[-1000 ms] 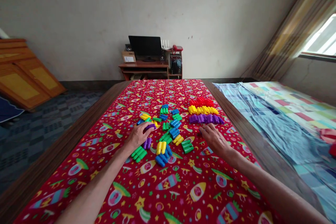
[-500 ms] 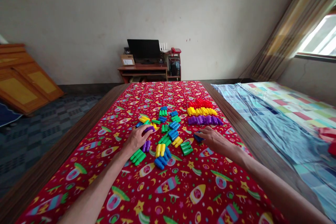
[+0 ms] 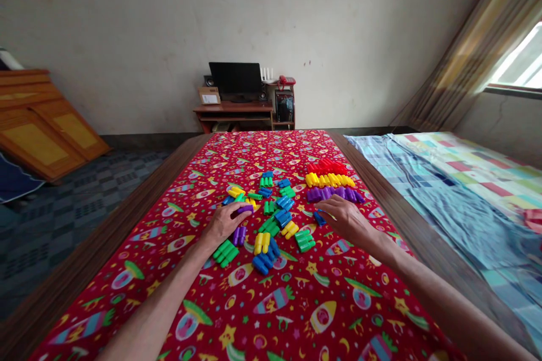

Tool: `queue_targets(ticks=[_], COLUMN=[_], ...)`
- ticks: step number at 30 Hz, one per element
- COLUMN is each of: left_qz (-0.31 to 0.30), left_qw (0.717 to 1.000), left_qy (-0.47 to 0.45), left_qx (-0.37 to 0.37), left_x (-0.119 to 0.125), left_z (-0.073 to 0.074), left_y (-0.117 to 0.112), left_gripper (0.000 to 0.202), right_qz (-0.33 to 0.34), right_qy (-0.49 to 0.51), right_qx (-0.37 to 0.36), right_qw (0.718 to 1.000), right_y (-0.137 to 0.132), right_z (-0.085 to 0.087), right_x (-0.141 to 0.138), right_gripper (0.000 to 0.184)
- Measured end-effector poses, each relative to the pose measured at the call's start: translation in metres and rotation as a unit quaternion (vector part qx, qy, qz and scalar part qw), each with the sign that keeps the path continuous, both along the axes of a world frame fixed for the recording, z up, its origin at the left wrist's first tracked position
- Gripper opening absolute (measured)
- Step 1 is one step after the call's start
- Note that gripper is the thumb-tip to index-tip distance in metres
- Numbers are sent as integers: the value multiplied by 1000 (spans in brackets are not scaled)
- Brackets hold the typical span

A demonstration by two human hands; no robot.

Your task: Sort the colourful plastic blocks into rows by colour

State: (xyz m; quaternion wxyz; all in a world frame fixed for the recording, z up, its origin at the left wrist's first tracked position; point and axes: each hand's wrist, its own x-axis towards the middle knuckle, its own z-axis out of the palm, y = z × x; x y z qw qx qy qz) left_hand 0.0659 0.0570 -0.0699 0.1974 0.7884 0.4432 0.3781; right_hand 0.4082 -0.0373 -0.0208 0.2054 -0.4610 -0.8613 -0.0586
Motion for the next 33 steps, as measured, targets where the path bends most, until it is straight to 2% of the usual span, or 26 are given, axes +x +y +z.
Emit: queue_targets(ticks=[4, 8, 11, 14, 18, 21, 26, 29, 33], left_qz=[-12, -9, 7, 44, 124, 179, 223, 229, 219], left_qw=[1000, 998, 997, 995, 987, 980, 971, 960, 949], left_qy=[19, 44, 51, 37, -2, -25, -90, -160, -226], left_qx=[0, 31, 62, 86, 105, 88, 9, -26, -32], left_x=[-1, -1, -2, -4, -10, -16, -24, -26, -28], left_z=[-1, -5, -5, 2, 11, 11, 1, -5, -9], left_y=[-1, 0, 0, -3, -5, -2, 7, 12, 14], left_gripper=[41, 40, 37, 35, 36, 36, 39, 39, 36], right_qz=[19, 33, 31, 29, 80, 100, 94, 51, -14], right_qy=[-27, -36, -41, -59, -92, -118, -100, -77, -40], right_qx=[-71, -120, -131, -140, -135, -137, -157, -141, -127], right_qw=[997, 992, 990, 988, 983, 978, 978, 986, 991], right_y=[19, 44, 63, 78, 81, 74, 65, 72, 91], right_z=[17, 26, 25, 20, 11, 5, 5, 7, 12], right_x=[-43, -91, -120, -142, -164, -176, -178, -172, -161], right_gripper=[24, 24, 24, 24, 27, 23, 26, 29, 31])
